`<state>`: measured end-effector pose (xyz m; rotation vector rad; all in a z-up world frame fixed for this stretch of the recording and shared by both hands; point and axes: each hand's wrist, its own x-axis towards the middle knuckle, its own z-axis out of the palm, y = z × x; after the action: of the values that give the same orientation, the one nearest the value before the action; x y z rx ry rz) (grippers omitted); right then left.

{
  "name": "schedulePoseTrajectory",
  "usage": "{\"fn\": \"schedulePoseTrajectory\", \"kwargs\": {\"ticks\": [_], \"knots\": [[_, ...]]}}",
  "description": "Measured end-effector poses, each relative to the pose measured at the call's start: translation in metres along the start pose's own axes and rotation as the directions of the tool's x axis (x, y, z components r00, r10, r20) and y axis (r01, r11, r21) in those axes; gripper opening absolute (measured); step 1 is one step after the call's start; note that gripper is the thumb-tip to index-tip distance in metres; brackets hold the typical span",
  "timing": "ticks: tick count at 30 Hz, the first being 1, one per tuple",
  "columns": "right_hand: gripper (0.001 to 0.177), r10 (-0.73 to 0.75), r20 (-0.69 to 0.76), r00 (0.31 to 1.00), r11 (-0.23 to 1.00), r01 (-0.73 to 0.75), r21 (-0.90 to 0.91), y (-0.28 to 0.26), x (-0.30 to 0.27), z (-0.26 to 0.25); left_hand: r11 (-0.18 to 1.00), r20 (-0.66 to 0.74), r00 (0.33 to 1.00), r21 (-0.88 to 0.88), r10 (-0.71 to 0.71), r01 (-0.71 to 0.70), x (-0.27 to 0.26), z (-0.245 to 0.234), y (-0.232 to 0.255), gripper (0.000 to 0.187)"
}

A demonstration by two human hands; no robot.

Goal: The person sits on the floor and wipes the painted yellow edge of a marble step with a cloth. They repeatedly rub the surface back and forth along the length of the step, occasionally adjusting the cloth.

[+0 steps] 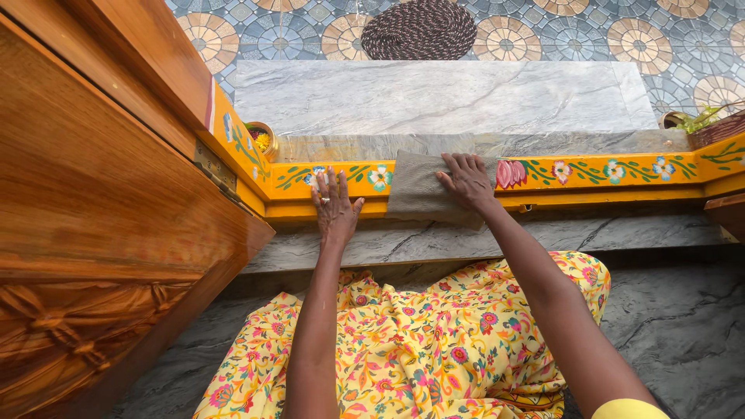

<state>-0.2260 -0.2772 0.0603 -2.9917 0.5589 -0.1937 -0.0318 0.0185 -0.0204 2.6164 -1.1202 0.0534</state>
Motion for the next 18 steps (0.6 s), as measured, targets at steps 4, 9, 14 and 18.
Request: {"fn": "schedulePoseTrajectory", "kwargs": {"ticks": [4, 9, 14, 18], "knots": [[0.075, -0.095, -0.169, 0.981, 0.981, 0.063, -0.186, -0.003, 0.010, 0.006, 1.000, 0.008, 1.000, -0.012, 0.001, -0.001, 0.001, 0.001, 0.004, 0.093], [0.069, 0.047, 0.116, 0.992, 0.993, -0.034, -0.110, -0.066, 0.029, 0.029, 1.000, 0.049, 0.999, 0.018, -0.007, 0.006, 0.003, 0.001, 0.002, 0.099], [0.075, -0.054, 0.100, 0.994, 0.989, 0.067, -0.132, -0.152, 0.068, 0.057, 0.996, 0.070, 0.997, -0.092, 0.010, -0.003, 0.003, -0.001, 0.001, 0.106], [0.076, -0.133, 0.017, 0.991, 0.986, 0.134, -0.098, -0.191, 0.079, 0.070, 0.982, 0.037, 0.999, -0.188, 0.006, 0.001, 0.002, -0.002, -0.004, 0.110]]}}
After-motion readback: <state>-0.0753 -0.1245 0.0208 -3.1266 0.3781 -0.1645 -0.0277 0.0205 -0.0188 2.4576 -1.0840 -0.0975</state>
